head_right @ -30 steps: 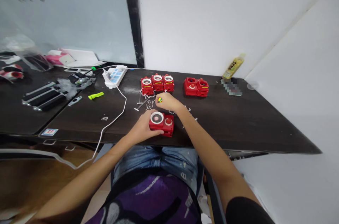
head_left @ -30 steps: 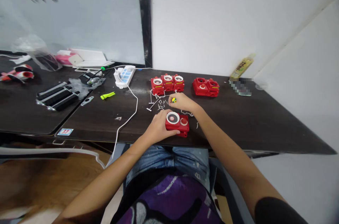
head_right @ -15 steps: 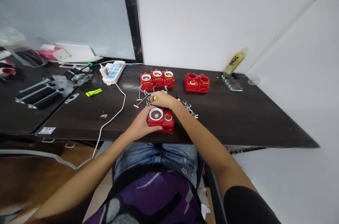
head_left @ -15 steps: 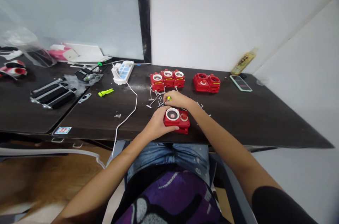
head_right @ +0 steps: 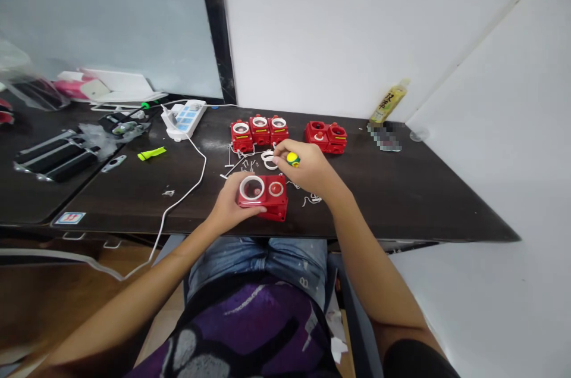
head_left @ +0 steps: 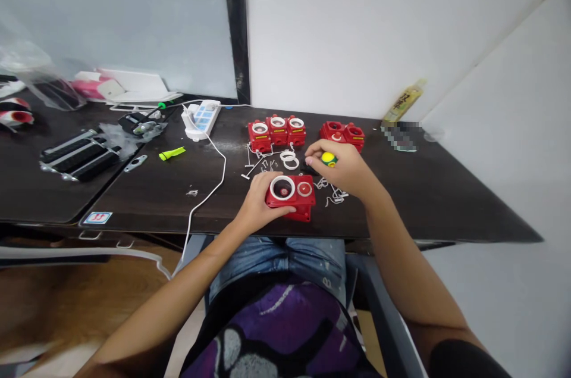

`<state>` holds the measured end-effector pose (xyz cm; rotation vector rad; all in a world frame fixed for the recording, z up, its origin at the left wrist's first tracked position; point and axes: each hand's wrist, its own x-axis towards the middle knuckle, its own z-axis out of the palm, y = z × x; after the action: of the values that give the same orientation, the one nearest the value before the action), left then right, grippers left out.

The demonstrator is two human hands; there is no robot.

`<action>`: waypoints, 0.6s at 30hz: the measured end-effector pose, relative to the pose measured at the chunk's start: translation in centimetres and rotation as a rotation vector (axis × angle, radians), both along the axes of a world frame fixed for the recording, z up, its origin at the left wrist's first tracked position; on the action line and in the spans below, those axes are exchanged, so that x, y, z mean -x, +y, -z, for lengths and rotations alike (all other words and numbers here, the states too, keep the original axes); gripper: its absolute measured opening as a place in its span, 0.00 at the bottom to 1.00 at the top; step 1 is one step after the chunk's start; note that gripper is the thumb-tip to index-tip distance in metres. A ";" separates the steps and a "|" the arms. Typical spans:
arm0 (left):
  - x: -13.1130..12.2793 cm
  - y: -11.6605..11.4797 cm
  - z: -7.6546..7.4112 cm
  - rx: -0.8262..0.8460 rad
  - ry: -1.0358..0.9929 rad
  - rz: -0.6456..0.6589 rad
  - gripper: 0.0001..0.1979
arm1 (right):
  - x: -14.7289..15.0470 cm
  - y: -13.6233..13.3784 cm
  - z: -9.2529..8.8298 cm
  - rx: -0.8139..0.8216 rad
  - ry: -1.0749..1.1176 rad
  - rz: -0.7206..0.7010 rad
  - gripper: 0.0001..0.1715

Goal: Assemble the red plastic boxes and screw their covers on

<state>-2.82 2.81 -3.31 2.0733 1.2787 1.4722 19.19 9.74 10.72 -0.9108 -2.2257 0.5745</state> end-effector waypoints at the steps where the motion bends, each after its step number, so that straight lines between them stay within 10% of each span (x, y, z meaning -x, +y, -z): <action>1: 0.0 -0.1 0.1 -0.014 -0.017 -0.015 0.40 | -0.6 -0.5 0.0 0.017 -0.025 0.015 0.08; 10: 0.0 -1.0 -0.5 -0.057 -0.330 -0.091 0.47 | -5.7 -1.3 6.1 0.428 -0.126 0.266 0.16; 18: 3.5 -0.9 -1.8 0.123 -0.706 0.177 0.42 | -4.4 0.5 11.7 0.299 0.105 0.270 0.17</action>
<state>-6.36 1.90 -1.49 1.3415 0.8487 1.7541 23.63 10.27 -0.99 -1.2775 -1.9116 0.8184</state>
